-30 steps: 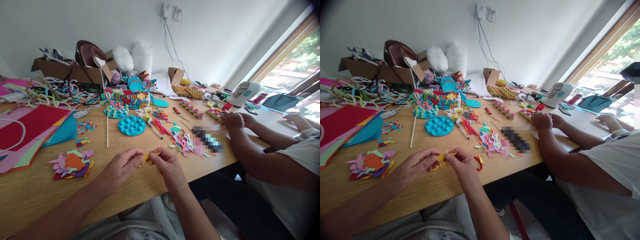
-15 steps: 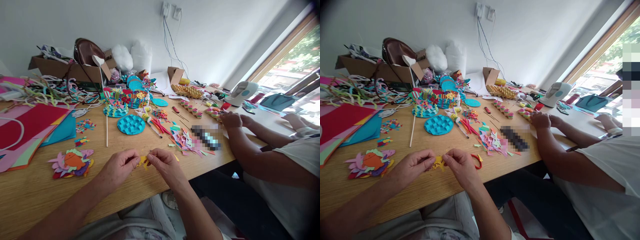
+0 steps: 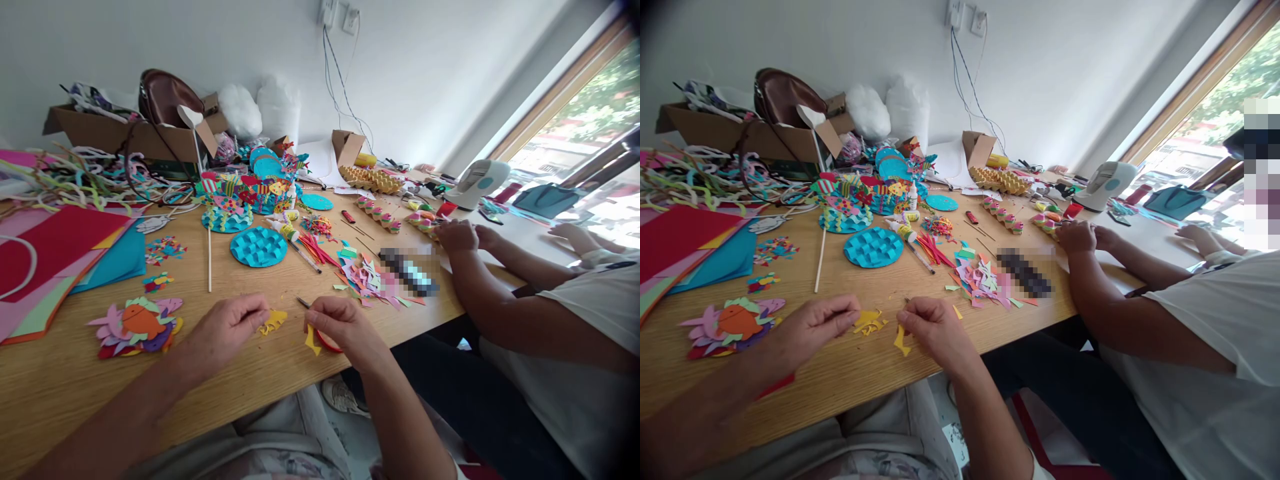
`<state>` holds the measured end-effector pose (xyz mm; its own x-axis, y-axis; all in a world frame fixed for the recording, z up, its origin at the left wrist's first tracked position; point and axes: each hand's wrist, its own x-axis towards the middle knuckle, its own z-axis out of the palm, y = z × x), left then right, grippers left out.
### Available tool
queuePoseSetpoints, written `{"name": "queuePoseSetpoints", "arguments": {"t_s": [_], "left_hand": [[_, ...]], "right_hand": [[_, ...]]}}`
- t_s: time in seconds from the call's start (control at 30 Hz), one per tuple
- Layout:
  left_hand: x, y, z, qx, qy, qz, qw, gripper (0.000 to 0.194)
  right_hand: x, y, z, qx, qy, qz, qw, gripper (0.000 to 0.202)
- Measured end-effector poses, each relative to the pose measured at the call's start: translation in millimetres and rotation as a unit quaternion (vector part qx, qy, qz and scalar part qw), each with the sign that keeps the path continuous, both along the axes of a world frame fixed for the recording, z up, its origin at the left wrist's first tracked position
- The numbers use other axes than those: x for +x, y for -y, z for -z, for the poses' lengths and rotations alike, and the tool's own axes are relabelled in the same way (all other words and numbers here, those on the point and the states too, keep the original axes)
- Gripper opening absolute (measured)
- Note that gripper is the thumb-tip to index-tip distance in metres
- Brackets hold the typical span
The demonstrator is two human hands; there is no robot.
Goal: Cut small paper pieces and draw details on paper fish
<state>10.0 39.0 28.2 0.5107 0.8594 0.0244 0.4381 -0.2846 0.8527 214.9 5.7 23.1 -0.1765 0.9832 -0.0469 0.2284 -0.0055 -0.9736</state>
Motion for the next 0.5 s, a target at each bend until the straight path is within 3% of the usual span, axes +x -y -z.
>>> {"name": "queuePoseSetpoints", "arguments": {"t_s": [0.13, 0.27, 0.4, 0.5], "left_hand": [[-12.8, -2.7, 4.0, -0.02, 0.027, -0.01, 0.999, 0.03], [-13.2, 3.6, 7.5, -0.037, 0.082, -0.037, 0.995, 0.027], [-8.0, 9.8, 10.2, -0.093, 0.131, -0.062, 0.985, 0.021], [-5.0, 11.9, 11.7, -0.129, 0.153, -0.085, 0.976, 0.019]], "right_hand": [[32.7, 2.0, -2.0, 0.016, 0.023, 0.097, 0.995, 0.031], [68.9, 1.0, 14.4, 0.042, 0.105, 0.197, 0.974, 0.027], [94.5, -2.6, 34.7, 0.018, 0.197, 0.233, 0.952, 0.025], [102.4, -2.7, 38.3, 0.004, 0.318, 0.229, 0.92, 0.021]]}}
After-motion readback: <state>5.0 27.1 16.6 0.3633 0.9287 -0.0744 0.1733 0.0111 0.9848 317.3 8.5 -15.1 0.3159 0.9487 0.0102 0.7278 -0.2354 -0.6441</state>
